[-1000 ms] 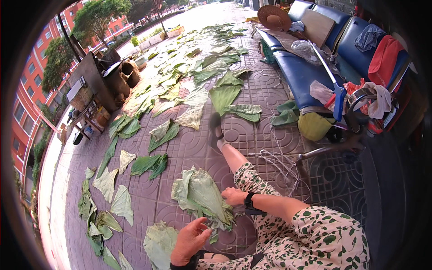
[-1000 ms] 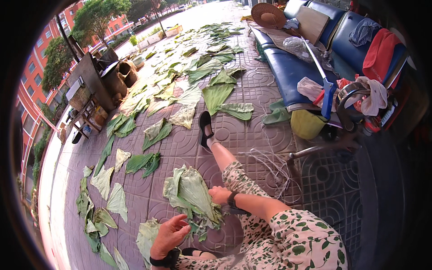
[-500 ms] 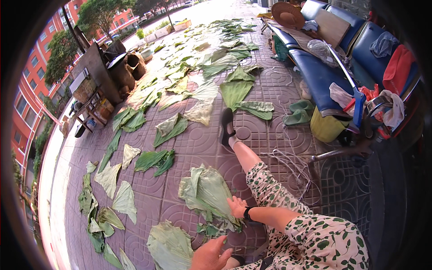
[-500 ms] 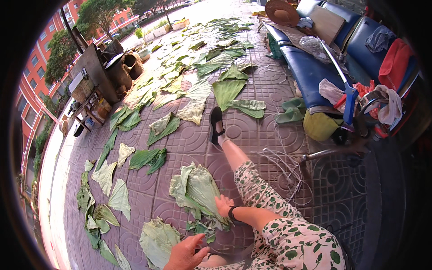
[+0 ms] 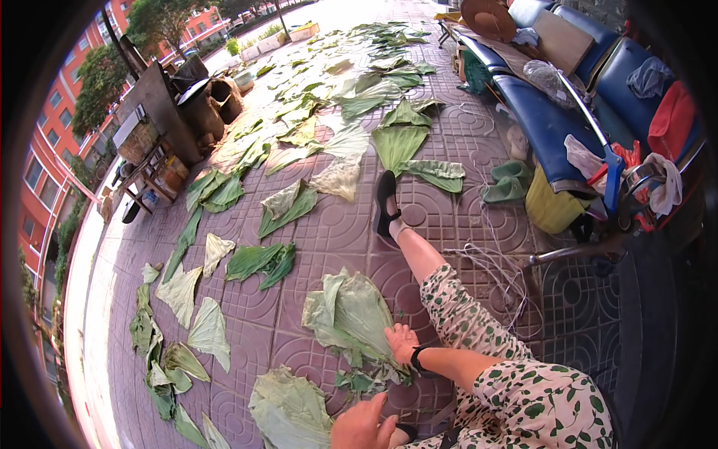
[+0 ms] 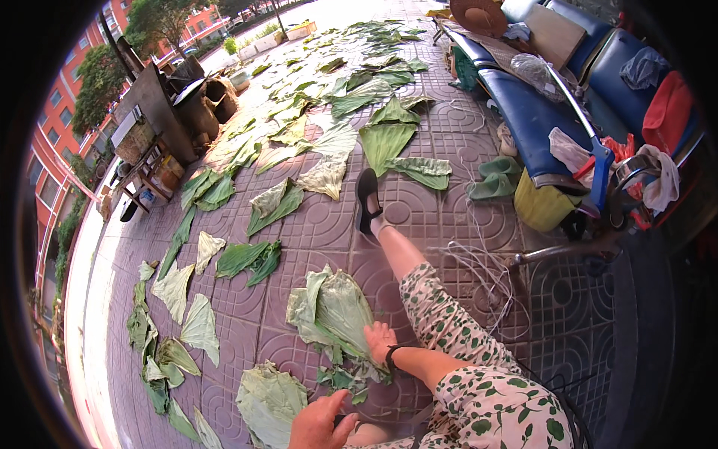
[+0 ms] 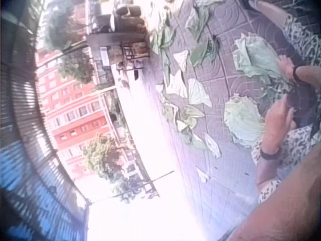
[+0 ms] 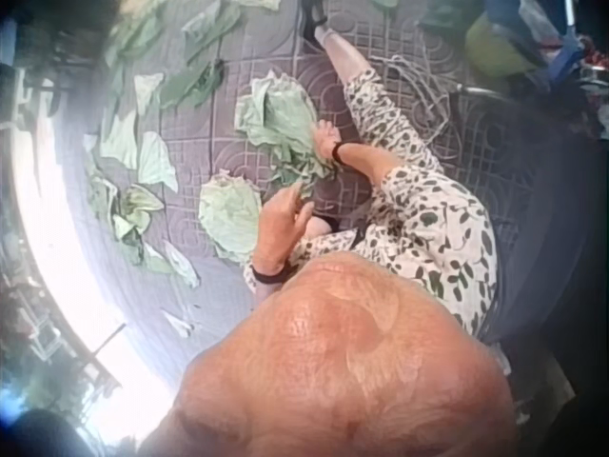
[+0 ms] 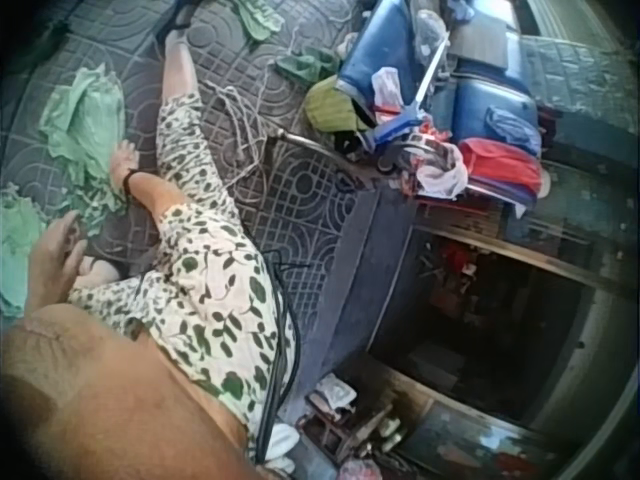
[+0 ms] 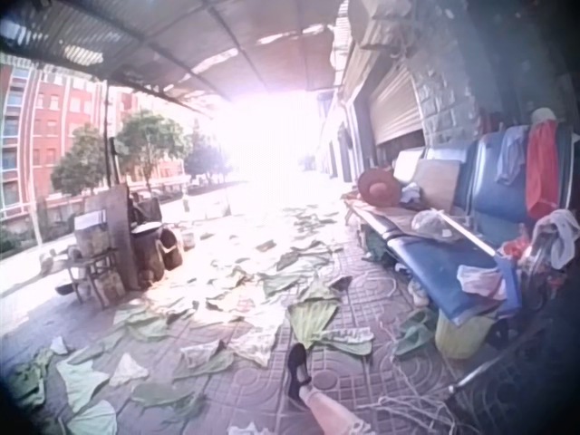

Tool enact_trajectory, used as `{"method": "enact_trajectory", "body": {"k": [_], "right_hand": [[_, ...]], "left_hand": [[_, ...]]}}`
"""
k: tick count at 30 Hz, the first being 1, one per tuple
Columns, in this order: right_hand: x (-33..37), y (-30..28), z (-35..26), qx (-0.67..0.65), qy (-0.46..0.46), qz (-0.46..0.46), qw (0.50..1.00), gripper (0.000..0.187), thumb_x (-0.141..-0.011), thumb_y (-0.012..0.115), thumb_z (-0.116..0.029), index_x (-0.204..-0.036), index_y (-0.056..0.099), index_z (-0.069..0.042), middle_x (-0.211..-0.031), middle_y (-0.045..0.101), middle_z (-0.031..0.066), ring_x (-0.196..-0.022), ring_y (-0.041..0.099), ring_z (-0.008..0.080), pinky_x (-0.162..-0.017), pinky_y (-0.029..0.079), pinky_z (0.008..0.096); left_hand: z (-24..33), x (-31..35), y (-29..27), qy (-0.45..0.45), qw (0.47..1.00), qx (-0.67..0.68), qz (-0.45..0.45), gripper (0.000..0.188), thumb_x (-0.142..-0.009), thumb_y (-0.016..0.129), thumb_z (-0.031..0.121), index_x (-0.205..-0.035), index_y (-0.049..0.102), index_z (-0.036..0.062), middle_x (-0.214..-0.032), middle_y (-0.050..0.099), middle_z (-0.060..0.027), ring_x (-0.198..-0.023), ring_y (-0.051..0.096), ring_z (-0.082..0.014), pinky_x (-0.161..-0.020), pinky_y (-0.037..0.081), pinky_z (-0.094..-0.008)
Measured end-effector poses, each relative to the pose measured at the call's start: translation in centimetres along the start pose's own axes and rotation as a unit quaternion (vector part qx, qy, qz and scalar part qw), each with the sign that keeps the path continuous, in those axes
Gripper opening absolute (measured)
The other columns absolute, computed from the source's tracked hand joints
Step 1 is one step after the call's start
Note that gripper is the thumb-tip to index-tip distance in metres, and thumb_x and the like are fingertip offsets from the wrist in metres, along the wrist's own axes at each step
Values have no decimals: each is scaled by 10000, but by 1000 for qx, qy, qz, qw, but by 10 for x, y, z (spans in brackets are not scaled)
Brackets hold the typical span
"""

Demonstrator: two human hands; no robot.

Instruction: The person picks up large green leaves from the ground, folds and rolls them by hand, and places them back down.

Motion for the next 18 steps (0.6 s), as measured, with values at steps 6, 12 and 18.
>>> {"method": "enact_trajectory", "body": {"k": [6,12,18], "right_hand": [[-9,9,23,-154,58,-39,986,492,-718,525,-10,-1179,362,-60,-1111,443,196,-1005,461,359,-806,395,416],[3,12,29,-298,9,18,954,404,-710,554,-83,-1093,440,-18,-978,543,207,-952,529,345,-790,415,396],[20,6,38,-314,35,-44,948,239,-665,620,-154,-832,533,-7,-821,569,163,-810,558,299,-700,434,377]], "left_hand": [[-10,0,2,4,1000,-25,1,339,-746,593,120,-1052,509,1,-793,546,-187,-739,540,-359,-630,433,-415],[-19,4,3,-48,997,-61,-22,365,-746,600,146,-1085,509,48,-875,558,-202,-816,545,-355,-685,437,-417],[-25,2,11,-50,993,-105,10,404,-703,647,208,-1063,530,68,-814,588,-113,-702,583,-287,-601,467,-365]]}}
Point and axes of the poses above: each hand's wrist, its own x-axis away from the middle knuckle, its own y-axis out of the palm, z = x × y, the point moved 9 cm from there along -x, towards the middle knuckle
